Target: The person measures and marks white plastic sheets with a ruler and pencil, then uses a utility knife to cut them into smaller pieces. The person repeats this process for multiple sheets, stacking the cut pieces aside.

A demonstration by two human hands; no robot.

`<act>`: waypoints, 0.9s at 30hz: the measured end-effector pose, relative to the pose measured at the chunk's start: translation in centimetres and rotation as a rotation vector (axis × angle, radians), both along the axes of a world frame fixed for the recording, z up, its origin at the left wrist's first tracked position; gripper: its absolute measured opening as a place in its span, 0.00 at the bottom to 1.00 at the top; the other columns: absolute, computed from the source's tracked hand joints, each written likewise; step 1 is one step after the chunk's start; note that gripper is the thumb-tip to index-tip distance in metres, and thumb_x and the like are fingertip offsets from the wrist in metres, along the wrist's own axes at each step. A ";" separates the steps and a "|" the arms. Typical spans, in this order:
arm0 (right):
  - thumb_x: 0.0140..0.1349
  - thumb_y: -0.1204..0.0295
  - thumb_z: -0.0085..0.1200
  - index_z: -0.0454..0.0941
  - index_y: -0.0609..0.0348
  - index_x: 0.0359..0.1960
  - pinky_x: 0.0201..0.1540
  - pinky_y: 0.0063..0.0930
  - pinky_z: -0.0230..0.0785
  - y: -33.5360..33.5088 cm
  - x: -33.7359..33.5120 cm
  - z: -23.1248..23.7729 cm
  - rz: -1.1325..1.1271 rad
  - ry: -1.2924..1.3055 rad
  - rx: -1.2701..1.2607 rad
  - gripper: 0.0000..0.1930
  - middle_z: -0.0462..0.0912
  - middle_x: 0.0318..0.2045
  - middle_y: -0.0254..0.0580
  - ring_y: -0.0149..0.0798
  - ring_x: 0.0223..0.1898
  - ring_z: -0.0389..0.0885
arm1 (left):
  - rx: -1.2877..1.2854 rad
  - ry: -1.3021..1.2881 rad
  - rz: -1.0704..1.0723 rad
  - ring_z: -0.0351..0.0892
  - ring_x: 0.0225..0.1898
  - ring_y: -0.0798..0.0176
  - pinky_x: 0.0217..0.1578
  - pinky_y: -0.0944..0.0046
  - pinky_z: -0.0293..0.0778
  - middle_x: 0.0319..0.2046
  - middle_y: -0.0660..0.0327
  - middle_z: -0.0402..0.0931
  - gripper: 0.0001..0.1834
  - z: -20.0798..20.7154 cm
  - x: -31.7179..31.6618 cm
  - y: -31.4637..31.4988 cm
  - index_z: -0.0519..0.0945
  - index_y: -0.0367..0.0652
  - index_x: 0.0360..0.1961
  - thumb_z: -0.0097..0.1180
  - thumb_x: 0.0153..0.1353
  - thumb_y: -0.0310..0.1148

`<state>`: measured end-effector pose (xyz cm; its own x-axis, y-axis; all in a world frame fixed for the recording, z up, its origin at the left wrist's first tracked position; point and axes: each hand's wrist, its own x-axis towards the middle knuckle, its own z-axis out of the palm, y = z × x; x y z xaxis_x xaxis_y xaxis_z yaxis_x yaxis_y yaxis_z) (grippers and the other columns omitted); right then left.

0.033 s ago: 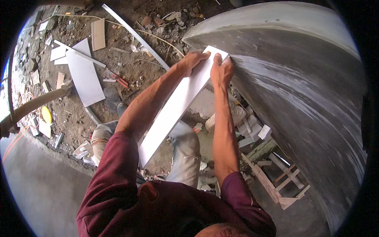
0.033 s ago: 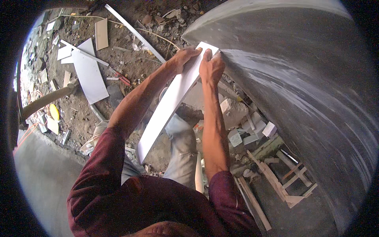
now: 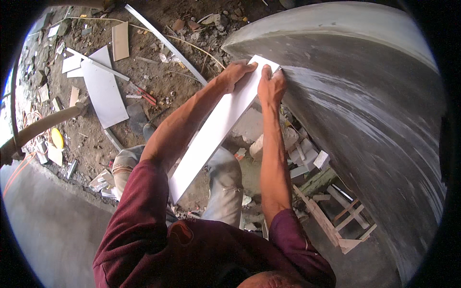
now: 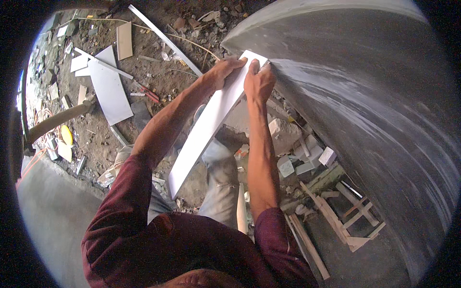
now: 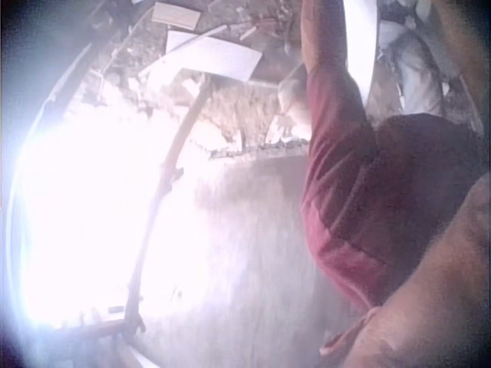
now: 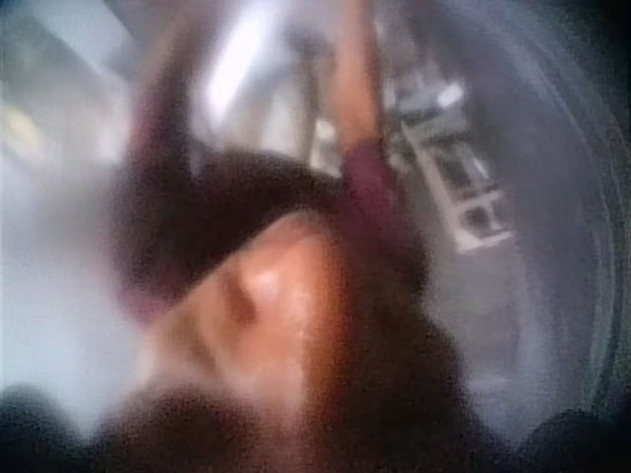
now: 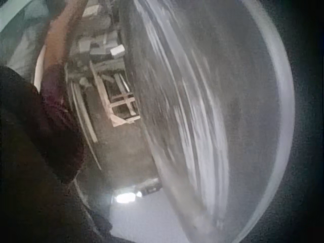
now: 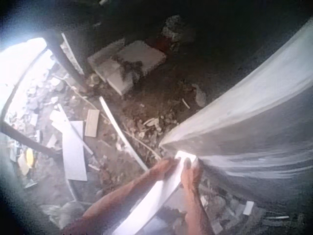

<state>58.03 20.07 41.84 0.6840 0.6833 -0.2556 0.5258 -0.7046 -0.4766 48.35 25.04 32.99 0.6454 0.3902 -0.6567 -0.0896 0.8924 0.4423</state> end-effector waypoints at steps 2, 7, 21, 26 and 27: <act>0.69 0.56 0.45 0.78 0.73 0.41 0.45 0.53 0.73 0.4 -0.2 3.3 -0.007 -0.006 -0.002 0.25 0.82 0.37 0.69 0.67 0.41 0.83 | -0.011 -0.018 0.016 0.80 0.30 0.64 0.30 0.59 0.76 0.34 0.58 0.80 0.18 2.5 0.3 0.4 0.78 0.39 0.44 0.60 0.66 0.44; 0.69 0.54 0.46 0.78 0.73 0.40 0.46 0.54 0.73 0.1 1.0 11.2 0.002 -0.012 0.021 0.26 0.82 0.38 0.69 0.66 0.42 0.83 | 0.058 -0.039 -0.047 0.81 0.31 0.64 0.32 0.59 0.77 0.35 0.57 0.80 0.18 11.8 0.0 0.7 0.79 0.37 0.44 0.61 0.66 0.43; 0.69 0.57 0.50 0.79 0.75 0.44 0.44 0.47 0.74 -0.2 -1.5 35.0 -0.018 -0.095 0.086 0.25 0.84 0.37 0.64 0.59 0.40 0.85 | 0.014 -0.134 -0.059 0.83 0.35 0.63 0.35 0.61 0.79 0.40 0.56 0.83 0.23 33.2 0.1 0.5 0.78 0.38 0.53 0.60 0.66 0.45; 0.71 0.46 0.47 0.69 0.72 0.59 0.53 0.43 0.70 -3.8 -7.0 41.8 0.086 0.172 0.331 0.34 0.78 0.53 0.60 0.47 0.52 0.79 | 0.568 -0.160 0.007 0.81 0.48 0.57 0.50 0.58 0.77 0.48 0.48 0.81 0.33 41.9 -8.4 3.1 0.74 0.31 0.58 0.62 0.64 0.49; 0.72 0.45 0.44 0.65 0.67 0.63 0.56 0.43 0.68 -5.5 -8.5 40.6 0.075 0.296 0.374 0.34 0.76 0.56 0.57 0.47 0.56 0.76 | 0.655 0.136 0.060 0.80 0.49 0.54 0.51 0.57 0.77 0.50 0.46 0.79 0.33 40.9 -10.9 3.9 0.74 0.34 0.60 0.61 0.64 0.51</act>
